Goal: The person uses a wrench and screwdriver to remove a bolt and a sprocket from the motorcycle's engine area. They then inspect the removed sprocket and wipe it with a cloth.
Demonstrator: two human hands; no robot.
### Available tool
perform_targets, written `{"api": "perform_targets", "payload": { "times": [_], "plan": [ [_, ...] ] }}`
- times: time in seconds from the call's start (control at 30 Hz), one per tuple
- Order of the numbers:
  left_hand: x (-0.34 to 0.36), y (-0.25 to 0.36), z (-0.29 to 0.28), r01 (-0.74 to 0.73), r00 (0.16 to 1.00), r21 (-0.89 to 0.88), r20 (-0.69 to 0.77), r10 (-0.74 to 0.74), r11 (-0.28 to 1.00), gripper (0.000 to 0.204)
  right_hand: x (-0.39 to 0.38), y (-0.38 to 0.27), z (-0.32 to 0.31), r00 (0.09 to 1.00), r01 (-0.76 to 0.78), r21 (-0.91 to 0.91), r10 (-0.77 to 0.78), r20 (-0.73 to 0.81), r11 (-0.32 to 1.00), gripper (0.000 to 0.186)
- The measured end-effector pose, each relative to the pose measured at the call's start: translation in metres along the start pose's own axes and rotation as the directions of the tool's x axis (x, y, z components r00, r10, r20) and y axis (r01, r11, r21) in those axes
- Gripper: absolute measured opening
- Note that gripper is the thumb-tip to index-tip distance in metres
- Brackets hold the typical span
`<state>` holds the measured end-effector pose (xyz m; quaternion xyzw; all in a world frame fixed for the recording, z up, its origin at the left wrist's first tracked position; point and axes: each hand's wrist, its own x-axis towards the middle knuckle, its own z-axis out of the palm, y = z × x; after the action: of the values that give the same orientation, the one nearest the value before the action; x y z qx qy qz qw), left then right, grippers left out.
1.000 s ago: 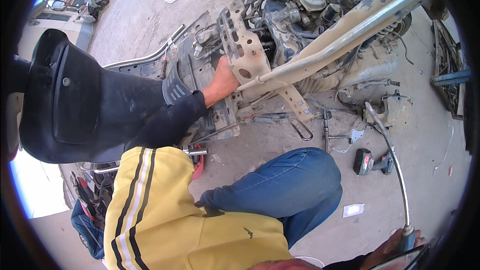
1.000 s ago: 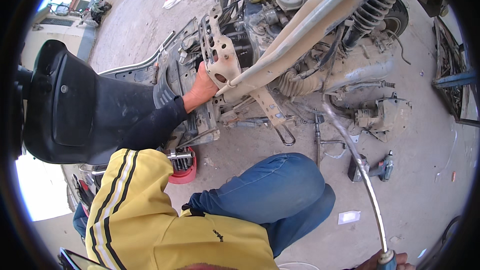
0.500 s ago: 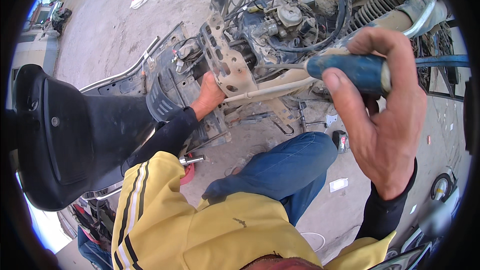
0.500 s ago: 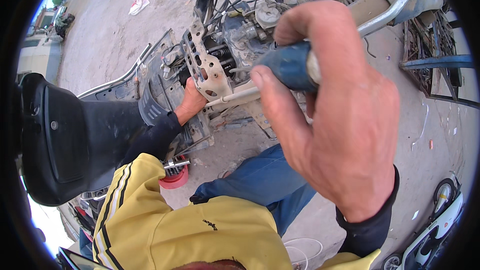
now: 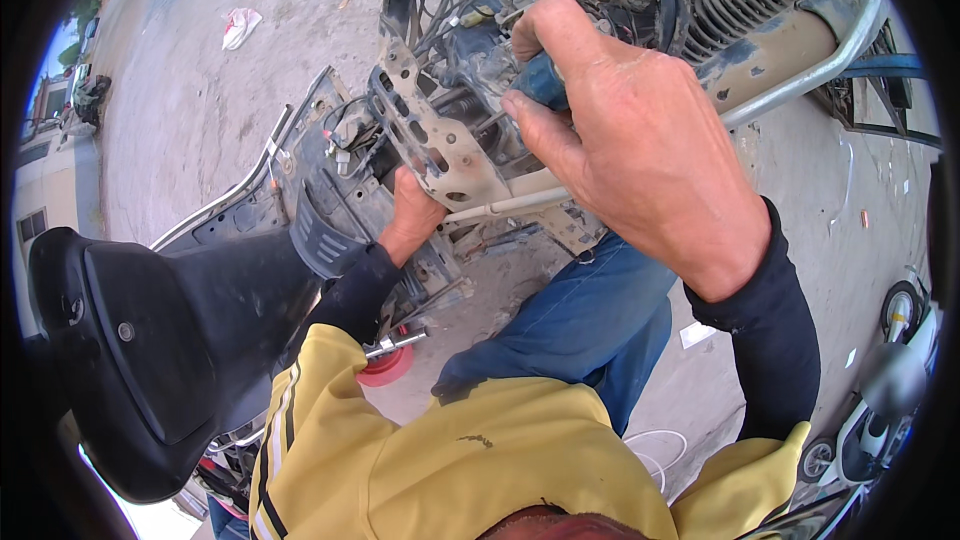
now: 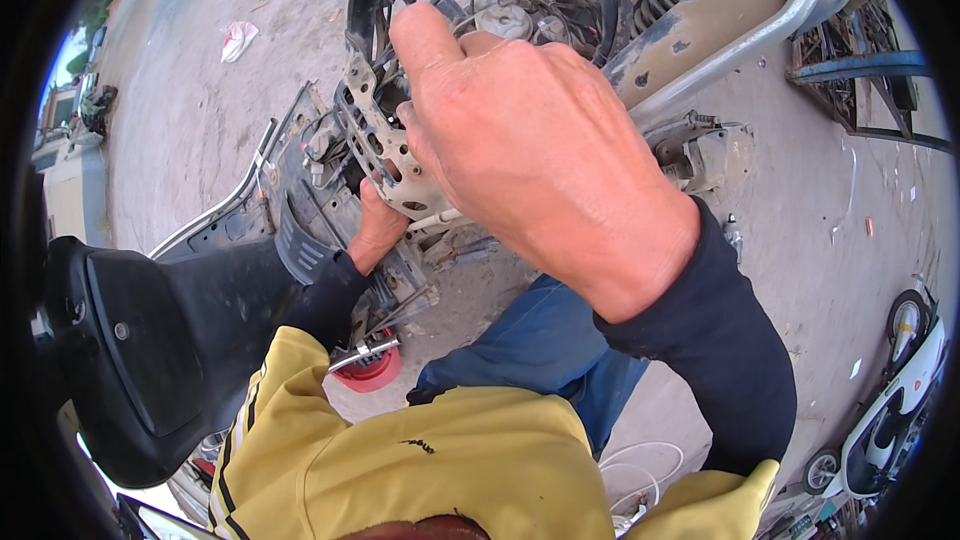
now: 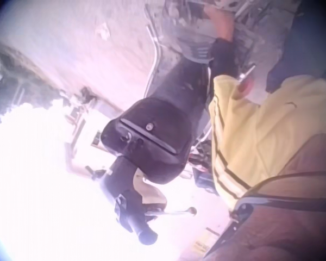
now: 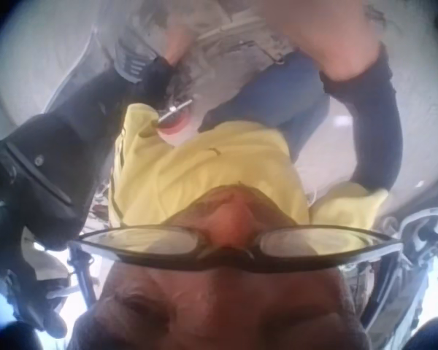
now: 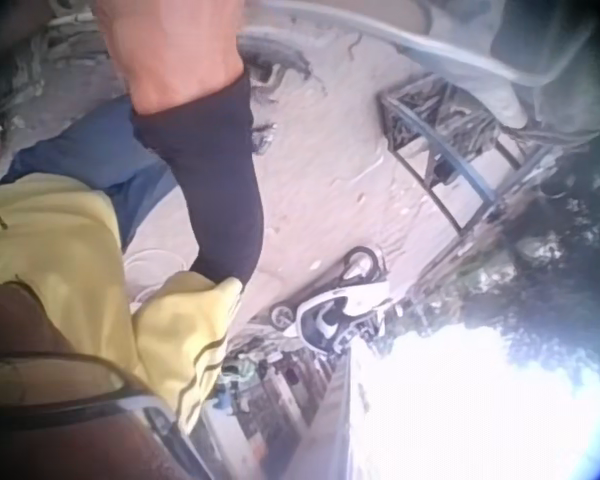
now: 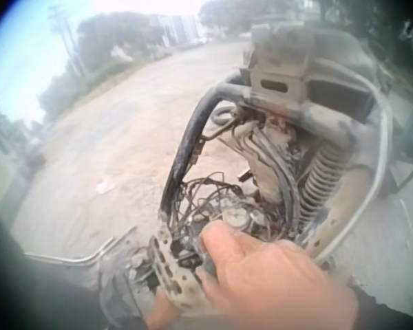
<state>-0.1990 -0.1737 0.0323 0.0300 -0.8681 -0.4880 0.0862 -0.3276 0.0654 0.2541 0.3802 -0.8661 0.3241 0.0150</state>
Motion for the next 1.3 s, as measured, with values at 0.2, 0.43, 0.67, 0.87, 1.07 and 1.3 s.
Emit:
{"api": "perform_targets", "payload": {
  "times": [0.2,0.43,0.67,0.87,1.07,1.3],
  "plan": [
    [-0.01,-0.023,0.001,0.13,0.991,-0.121,-0.014,-0.133,0.984,0.021,0.011,-0.004,0.006,0.996,0.075,-0.069,-0.071,0.061,0.995,0.033],
    [-0.008,-0.023,-0.002,-0.014,1.0,0.096,0.015,0.012,0.995,0.024,0.04,-0.026,-0.018,0.898,-0.2,-0.143,0.24,0.37,0.969,0.047],
    [0.0,-0.006,0.002,0.002,1.0,0.012,0.009,-0.002,1.0,0.022,0.032,0.024,-0.006,0.98,0.196,0.059,-0.194,-0.036,0.979,0.026],
    [0.002,-0.006,0.001,-0.018,0.999,0.072,0.031,0.016,0.997,0.021,0.036,0.024,0.008,0.977,0.193,-0.017,-0.194,-0.092,0.981,0.024],
    [-0.004,-0.007,-0.002,0.043,0.999,0.109,0.003,-0.043,0.993,0.022,0.002,0.008,0.008,0.988,0.064,-0.095,-0.076,-0.135,0.993,0.024],
    [-0.005,-0.02,0.003,0.032,0.999,0.051,-0.007,-0.031,0.998,0.022,0.029,-0.013,-0.009,0.978,0.202,-0.208,-0.208,-0.008,0.957,0.044]
  ]
}}
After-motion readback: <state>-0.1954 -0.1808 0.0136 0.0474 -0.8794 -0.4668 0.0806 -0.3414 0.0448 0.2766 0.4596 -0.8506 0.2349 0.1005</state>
